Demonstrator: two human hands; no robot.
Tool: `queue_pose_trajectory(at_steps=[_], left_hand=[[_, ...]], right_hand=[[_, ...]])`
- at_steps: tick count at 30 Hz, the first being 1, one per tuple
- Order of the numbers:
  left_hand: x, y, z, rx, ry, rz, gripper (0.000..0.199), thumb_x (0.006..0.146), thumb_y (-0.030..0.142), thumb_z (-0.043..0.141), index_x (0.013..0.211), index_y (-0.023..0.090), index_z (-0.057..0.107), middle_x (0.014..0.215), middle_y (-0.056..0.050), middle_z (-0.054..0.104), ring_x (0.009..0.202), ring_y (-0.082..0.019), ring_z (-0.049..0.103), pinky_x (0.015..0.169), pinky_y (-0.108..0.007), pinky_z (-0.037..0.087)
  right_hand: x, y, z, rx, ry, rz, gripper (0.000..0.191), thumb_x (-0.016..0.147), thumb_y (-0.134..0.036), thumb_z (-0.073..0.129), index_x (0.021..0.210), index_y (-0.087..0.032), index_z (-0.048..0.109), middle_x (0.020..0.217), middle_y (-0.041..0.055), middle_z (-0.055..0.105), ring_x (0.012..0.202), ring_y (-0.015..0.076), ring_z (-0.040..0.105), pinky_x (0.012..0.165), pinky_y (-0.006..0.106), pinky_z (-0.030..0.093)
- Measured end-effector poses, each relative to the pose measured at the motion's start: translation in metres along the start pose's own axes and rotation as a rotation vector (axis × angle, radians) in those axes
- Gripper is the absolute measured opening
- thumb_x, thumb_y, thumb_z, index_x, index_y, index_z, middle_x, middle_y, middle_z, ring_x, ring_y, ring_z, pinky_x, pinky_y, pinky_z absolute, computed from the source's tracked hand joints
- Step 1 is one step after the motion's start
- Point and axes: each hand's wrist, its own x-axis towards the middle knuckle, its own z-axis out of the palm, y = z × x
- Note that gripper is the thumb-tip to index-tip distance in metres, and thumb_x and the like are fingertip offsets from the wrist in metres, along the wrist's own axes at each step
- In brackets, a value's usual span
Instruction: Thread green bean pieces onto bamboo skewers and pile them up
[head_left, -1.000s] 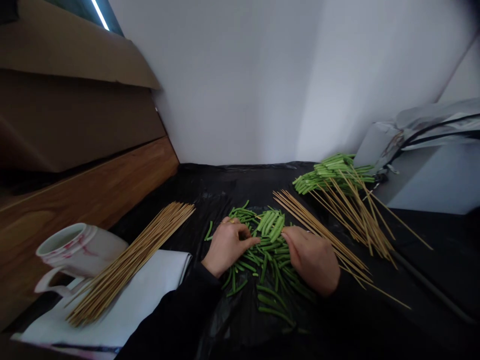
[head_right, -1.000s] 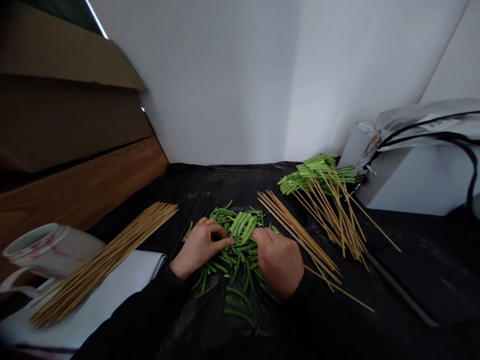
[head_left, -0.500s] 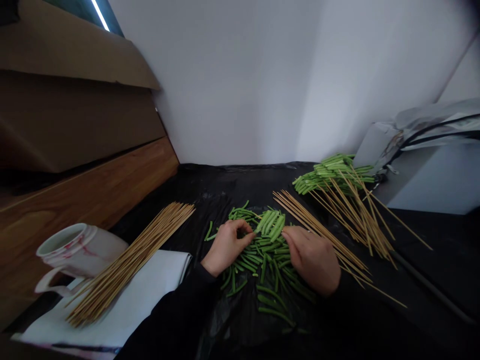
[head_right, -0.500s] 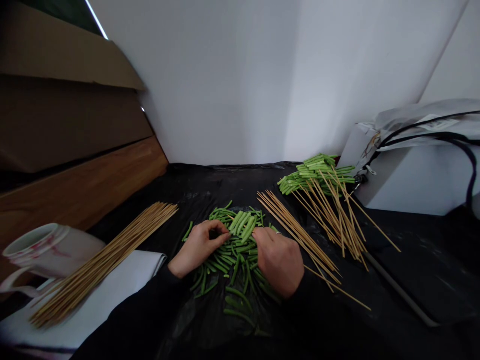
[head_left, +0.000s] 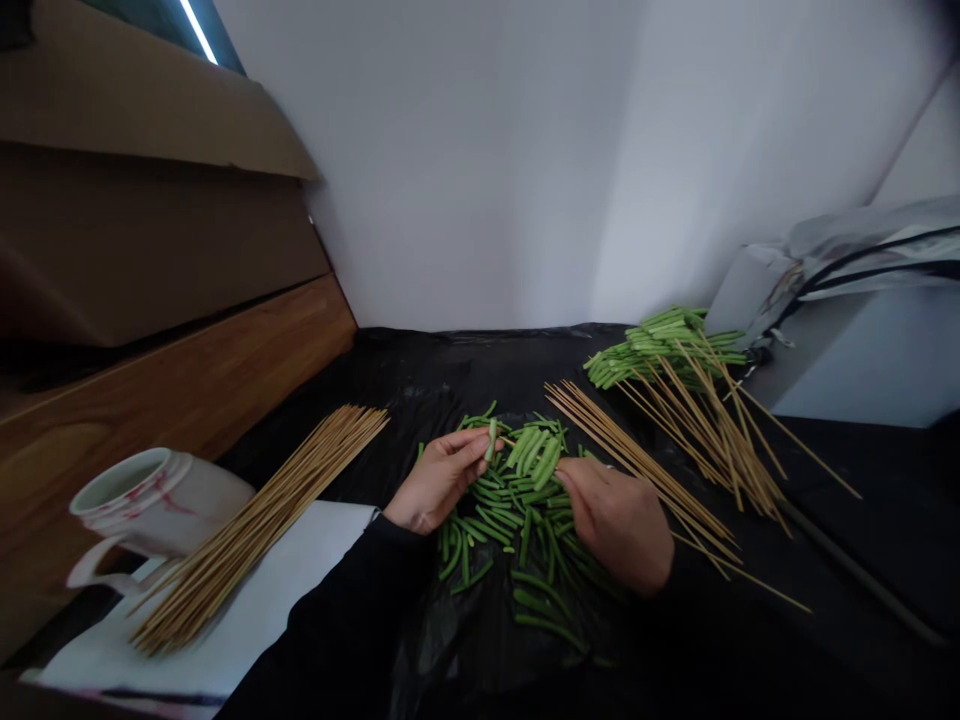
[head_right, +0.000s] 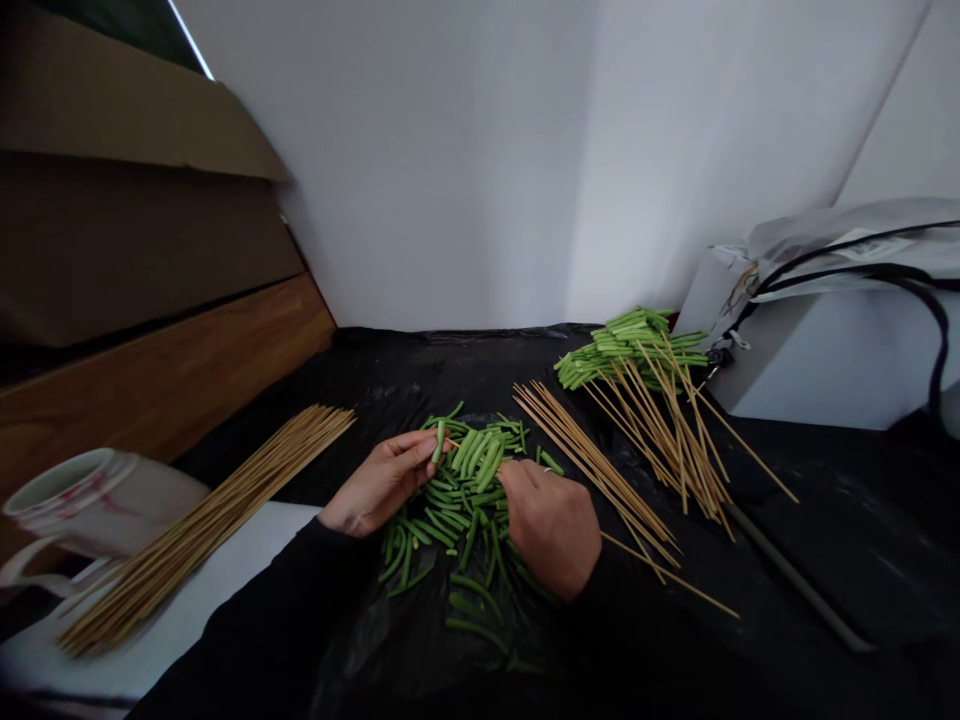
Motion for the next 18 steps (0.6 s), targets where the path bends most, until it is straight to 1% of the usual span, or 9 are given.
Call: queue_pose_trajectory(at_steps=[5, 13, 18], left_hand=[[-0.0006, 0.0007, 0.0012, -0.023, -0.033, 0.001, 0.024, 0.068, 0.023, 0.079, 0.090, 0.013, 0.075, 0.086, -0.006, 0.071, 0.074, -0.008, 0.059, 0.067, -0.018, 0.044], [0.0001, -0.0011, -0.0007, -0.009, -0.057, 0.011, 0.024, 0.070, 0.025, 0.078, 0.091, 0.015, 0.075, 0.090, -0.006, 0.071, 0.075, -0.008, 0.057, 0.070, -0.019, 0.043], [-0.0004, -0.0009, 0.0001, 0.027, -0.051, 0.033, 0.025, 0.068, 0.027, 0.078, 0.089, 0.015, 0.075, 0.088, -0.007, 0.071, 0.076, -0.010, 0.059, 0.071, -0.021, 0.043]], right_hand=[[0.0008, -0.0024, -0.0011, 0.008, 0.013, -0.013, 0.023, 0.091, -0.014, 0.040, 0.081, -0.018, 0.060, 0.069, 0.0007, 0.060, 0.063, 0.0117, 0.056, 0.061, 0.027, 0.030], [-0.0010, -0.0022, 0.0012, 0.011, -0.019, -0.001, 0.022, 0.091, -0.013, 0.040, 0.084, -0.018, 0.060, 0.072, 0.0011, 0.061, 0.067, 0.0121, 0.057, 0.062, 0.026, 0.031], [-0.0012, -0.0020, 0.0020, 0.006, -0.022, -0.009, 0.023, 0.091, -0.013, 0.039, 0.083, -0.018, 0.060, 0.072, 0.0013, 0.061, 0.067, 0.0123, 0.057, 0.061, 0.027, 0.030]])
